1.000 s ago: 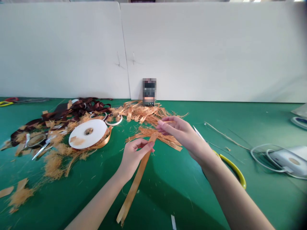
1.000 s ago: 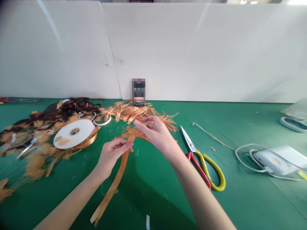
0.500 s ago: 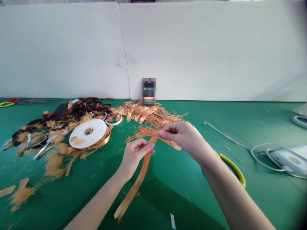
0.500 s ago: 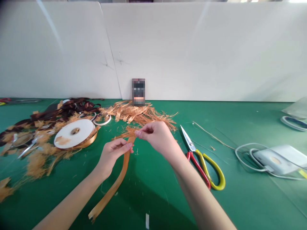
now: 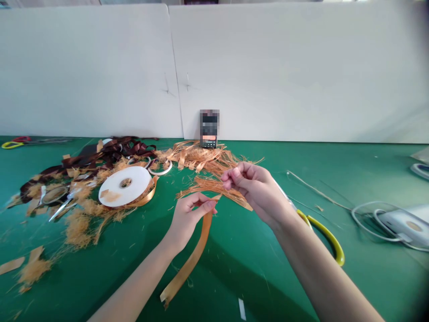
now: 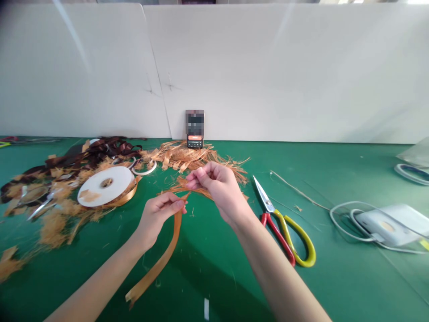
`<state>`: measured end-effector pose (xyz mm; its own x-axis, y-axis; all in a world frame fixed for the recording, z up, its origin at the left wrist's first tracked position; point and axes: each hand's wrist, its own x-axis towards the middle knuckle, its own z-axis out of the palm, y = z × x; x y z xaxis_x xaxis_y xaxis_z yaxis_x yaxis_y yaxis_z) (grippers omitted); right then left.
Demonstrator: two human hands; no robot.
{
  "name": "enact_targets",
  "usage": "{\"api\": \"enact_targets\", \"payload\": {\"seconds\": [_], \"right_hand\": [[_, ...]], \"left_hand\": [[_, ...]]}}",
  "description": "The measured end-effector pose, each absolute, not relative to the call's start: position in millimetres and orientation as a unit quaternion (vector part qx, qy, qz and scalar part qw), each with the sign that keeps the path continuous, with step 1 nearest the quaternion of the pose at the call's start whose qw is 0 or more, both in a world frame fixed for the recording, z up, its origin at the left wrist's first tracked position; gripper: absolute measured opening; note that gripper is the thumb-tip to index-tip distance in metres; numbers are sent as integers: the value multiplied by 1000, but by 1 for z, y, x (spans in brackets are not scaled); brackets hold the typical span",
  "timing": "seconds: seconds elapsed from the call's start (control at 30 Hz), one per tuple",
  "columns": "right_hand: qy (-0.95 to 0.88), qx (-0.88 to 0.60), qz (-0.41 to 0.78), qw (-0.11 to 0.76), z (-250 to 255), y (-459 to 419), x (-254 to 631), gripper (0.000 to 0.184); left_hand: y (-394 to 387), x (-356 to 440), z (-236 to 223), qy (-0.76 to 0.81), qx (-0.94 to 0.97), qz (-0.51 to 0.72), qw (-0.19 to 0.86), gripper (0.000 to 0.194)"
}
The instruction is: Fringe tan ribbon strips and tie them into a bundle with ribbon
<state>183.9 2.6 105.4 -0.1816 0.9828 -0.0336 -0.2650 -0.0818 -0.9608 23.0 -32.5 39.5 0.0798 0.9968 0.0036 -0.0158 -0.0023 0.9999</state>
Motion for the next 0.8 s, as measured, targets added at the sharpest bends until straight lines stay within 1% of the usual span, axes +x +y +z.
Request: {"api": "enact_targets", "payload": {"seconds": [0.17, 0.27, 0.33, 0.43, 0.47, 0.53, 0.63, 0.7, 0.77, 0.8], "right_hand": [[-458, -382, 608, 524, 102, 6, 184, 34], [-462, -394, 583, 540, 103, 10, 190, 29], [-459, -411, 547, 567, 107, 14, 201, 26], [-450, -442, 486, 605, 117, 18, 224, 23], [-461, -451, 471, 602, 120, 18, 231, 24], [-508, -497, 452, 539, 124, 17, 239, 23], [-586, -573, 444, 362, 123, 13, 233, 28], [-621, -580, 457, 263, 118, 10, 220, 29], [-633, -556, 490, 221, 112, 7, 206, 34], [-631, -543, 508, 221, 110, 6, 201, 34]], "left_hand": [[-38, 24, 45, 475, 620, 457, 425, 21], [-38, 25, 42, 469, 663, 449, 372, 21], [-37, 24, 38, 470, 684, 440, 343, 20], [-35, 24, 35, 485, 686, 433, 328, 20], [-35, 24, 35, 490, 677, 433, 338, 21], [-35, 24, 36, 496, 652, 435, 373, 25], [-35, 26, 39, 499, 607, 449, 425, 26], [-35, 26, 40, 502, 585, 460, 440, 26], [-35, 26, 40, 504, 577, 465, 444, 25], [-35, 26, 40, 504, 577, 464, 445, 25]]}}
